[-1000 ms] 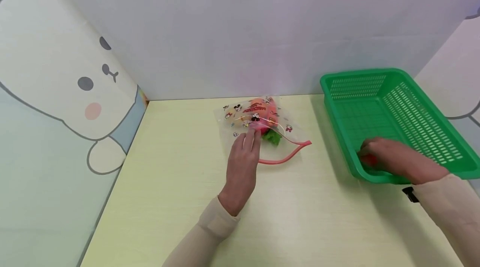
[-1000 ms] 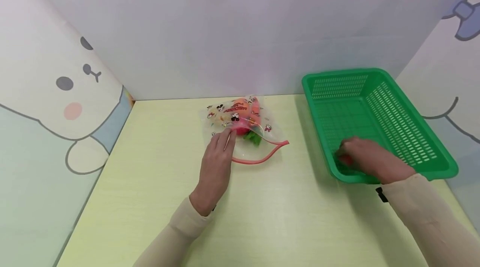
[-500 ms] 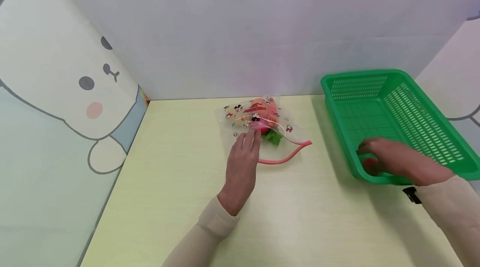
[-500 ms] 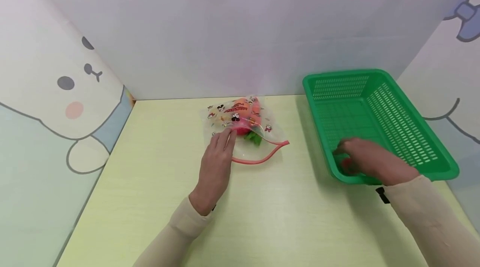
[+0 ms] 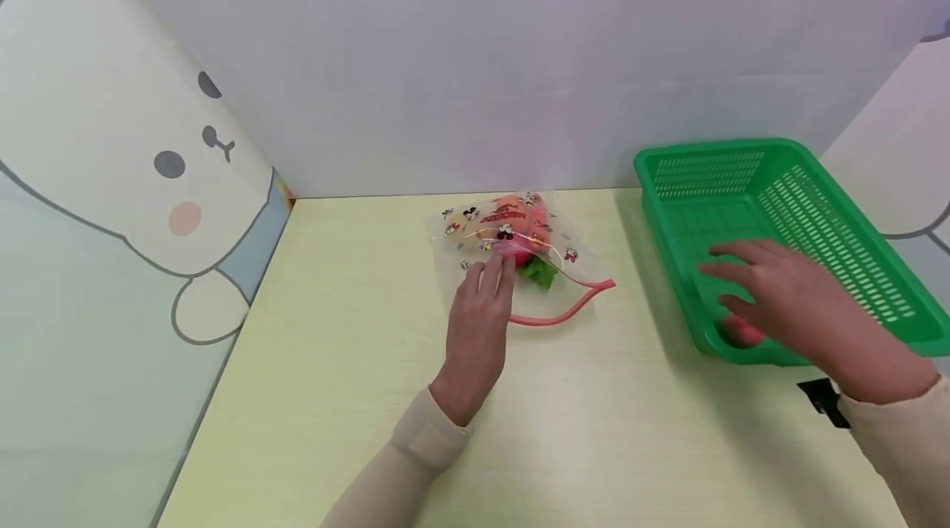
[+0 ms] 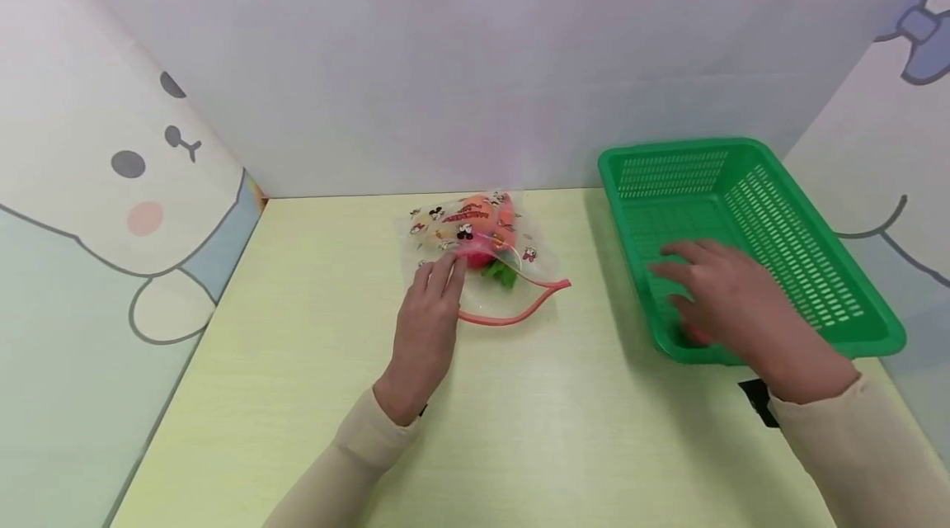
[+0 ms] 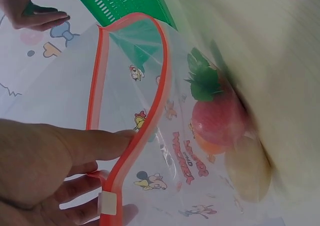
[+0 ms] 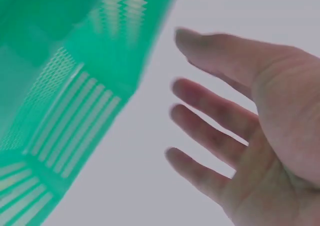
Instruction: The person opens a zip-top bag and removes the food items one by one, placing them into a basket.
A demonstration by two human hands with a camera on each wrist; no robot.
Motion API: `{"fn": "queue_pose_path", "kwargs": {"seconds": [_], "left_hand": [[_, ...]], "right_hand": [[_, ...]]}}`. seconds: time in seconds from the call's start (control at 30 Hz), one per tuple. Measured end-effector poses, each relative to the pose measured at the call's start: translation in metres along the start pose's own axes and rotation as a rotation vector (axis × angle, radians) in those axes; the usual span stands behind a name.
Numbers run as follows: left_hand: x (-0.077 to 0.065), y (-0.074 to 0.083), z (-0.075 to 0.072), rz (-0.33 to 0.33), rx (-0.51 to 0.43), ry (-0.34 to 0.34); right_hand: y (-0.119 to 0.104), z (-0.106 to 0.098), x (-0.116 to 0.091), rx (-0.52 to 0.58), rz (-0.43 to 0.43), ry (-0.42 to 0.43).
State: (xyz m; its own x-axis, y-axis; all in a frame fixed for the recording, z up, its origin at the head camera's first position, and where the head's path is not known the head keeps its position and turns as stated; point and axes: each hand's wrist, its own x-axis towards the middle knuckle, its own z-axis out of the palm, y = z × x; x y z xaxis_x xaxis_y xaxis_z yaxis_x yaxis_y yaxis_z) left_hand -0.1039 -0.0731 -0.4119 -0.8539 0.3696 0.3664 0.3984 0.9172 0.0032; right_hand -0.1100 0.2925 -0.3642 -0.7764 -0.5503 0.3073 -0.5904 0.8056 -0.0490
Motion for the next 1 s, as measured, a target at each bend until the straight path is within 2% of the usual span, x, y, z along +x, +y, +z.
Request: {"fn": "queue_pose_path", "kwargs": {"seconds": [0.13,0.23,0.33,0.5,0.63,0.87,1.0], "left_hand": [[0.001,0.001,0.000,0.000,-0.006,0.008],[0.001,0.001,0.000,-0.004,-0.003,0.005],[0.000,0.001,-0.001,-0.011,-0.002,-0.004],[0.000,0.001,-0.001,-0.021,-0.018,-0.014],[0.000,0.002,-0.001,-0.030,-0.033,-0.030],[0.001,0.003,-0.001,-0.030,-0.034,-0.019],[0.001,0.003,-0.001,-0.034,-0.058,-0.017]], "right_hand": [[-0.025,-0.005,0.010,0.023,-0.051,0.167],[-0.045,-0.005,0.018,0.059,-0.101,0.241],[-0.065,-0.002,0.028,0.099,-0.154,0.271],[-0.095,0.007,0.043,0.152,-0.241,0.237],[-0.113,0.021,0.053,0.165,-0.271,0.188],[-0.135,0.046,0.069,0.164,-0.225,0.108],[-0.138,0.060,0.076,0.155,-0.220,0.127]]}}
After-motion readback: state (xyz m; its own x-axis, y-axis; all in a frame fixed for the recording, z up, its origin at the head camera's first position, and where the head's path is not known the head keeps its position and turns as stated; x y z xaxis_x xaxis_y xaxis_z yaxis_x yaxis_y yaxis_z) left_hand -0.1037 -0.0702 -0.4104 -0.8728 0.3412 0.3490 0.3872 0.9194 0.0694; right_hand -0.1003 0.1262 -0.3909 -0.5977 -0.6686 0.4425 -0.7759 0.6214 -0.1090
